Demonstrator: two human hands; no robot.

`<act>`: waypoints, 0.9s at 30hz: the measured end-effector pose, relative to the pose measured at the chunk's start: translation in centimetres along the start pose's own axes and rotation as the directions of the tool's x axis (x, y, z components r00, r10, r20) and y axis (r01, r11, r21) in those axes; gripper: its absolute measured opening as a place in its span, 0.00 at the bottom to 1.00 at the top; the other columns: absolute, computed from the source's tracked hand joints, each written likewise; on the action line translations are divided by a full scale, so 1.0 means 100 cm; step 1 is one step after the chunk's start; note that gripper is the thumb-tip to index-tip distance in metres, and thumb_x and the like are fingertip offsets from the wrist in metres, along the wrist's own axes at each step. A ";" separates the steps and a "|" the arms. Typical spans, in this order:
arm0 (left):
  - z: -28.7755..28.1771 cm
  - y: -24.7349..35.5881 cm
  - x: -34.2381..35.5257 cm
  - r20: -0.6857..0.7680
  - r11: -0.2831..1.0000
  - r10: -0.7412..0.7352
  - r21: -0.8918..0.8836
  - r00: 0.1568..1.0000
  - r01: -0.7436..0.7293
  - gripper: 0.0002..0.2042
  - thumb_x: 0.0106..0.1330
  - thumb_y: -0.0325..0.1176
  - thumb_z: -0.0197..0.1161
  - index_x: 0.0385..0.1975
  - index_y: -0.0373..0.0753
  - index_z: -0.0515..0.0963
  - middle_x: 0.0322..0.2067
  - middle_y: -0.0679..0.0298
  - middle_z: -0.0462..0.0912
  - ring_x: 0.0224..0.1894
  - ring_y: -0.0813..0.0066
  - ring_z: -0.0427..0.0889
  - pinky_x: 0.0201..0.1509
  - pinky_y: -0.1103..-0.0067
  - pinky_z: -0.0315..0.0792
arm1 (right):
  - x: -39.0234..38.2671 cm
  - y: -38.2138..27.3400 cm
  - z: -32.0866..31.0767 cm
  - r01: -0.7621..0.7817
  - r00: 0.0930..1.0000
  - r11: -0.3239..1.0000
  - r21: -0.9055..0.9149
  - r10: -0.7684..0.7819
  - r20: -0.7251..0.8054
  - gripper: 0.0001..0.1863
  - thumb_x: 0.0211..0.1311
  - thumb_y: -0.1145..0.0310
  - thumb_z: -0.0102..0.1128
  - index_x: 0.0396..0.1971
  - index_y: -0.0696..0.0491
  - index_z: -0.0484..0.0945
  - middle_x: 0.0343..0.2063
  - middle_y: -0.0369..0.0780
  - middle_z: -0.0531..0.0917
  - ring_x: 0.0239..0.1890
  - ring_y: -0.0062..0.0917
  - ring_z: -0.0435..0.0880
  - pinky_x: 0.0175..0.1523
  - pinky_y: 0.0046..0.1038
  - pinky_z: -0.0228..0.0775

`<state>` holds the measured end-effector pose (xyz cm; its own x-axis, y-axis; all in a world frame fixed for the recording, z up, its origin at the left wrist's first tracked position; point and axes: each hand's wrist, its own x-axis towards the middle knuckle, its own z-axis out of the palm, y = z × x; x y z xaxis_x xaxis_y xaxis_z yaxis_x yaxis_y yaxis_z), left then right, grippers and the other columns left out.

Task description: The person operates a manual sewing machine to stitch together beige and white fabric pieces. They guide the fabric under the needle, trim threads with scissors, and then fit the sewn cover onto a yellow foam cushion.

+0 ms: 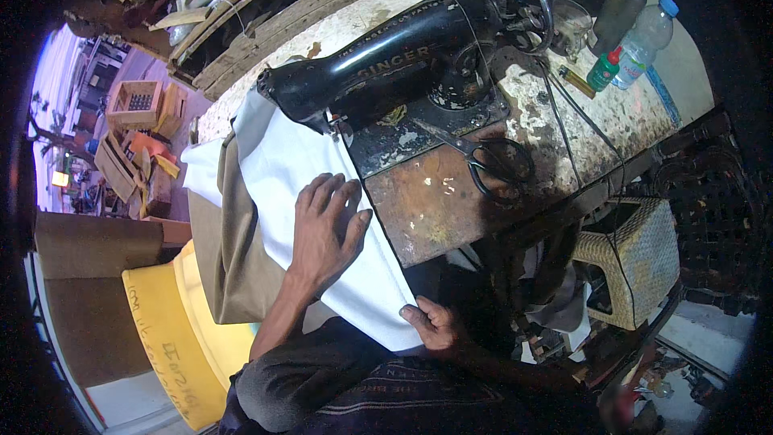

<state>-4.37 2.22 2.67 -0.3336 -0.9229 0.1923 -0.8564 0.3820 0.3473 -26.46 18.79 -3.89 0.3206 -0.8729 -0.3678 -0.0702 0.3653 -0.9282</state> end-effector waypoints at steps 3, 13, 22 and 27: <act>0.005 -0.002 -0.007 0.024 1.000 -0.014 0.025 1.000 0.013 0.25 0.73 0.42 0.68 0.65 0.34 0.79 0.66 0.42 0.78 0.72 0.39 0.71 0.78 0.49 0.62 | 0.001 0.012 0.001 0.059 0.997 0.997 -0.048 -0.062 -0.047 0.18 0.81 0.59 0.65 0.49 0.61 0.85 0.38 0.47 0.92 0.41 0.25 0.92 0.47 0.32 0.81; 0.016 -0.004 -0.015 0.092 0.990 -0.025 0.139 0.995 0.012 0.34 0.71 0.51 0.67 0.71 0.35 0.74 0.72 0.42 0.72 0.75 0.39 0.66 0.78 0.44 0.58 | 0.026 0.047 -0.001 -0.144 0.989 0.957 -0.253 0.143 -0.024 0.32 0.80 0.48 0.63 0.60 0.67 0.81 0.49 0.57 0.90 0.52 0.47 0.91 0.60 0.38 0.81; 0.027 -0.001 -0.024 0.123 0.987 -0.080 0.147 0.989 0.061 0.43 0.65 0.60 0.65 0.76 0.37 0.69 0.77 0.44 0.65 0.80 0.38 0.61 0.79 0.34 0.51 | 0.075 -0.093 -0.092 0.498 0.812 0.631 -0.595 -0.096 0.576 0.20 0.78 0.49 0.61 0.38 0.51 0.88 0.28 0.48 0.87 0.37 0.50 0.90 0.53 0.50 0.80; 0.025 -0.001 -0.024 0.165 0.985 -0.098 0.158 0.981 0.072 0.44 0.65 0.59 0.64 0.77 0.37 0.67 0.78 0.44 0.64 0.80 0.39 0.60 0.80 0.34 0.50 | 0.251 -0.185 -0.090 0.397 0.898 0.544 -0.739 -0.396 0.191 0.19 0.77 0.54 0.58 0.43 0.54 0.88 0.40 0.55 0.89 0.46 0.51 0.90 0.55 0.49 0.79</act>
<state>-4.48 4.22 -0.14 -0.3083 -0.9513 0.0028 -0.9296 0.3019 0.2112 -25.60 -12.82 3.58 0.4963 -0.8669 0.0476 -0.6089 -0.3866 -0.6927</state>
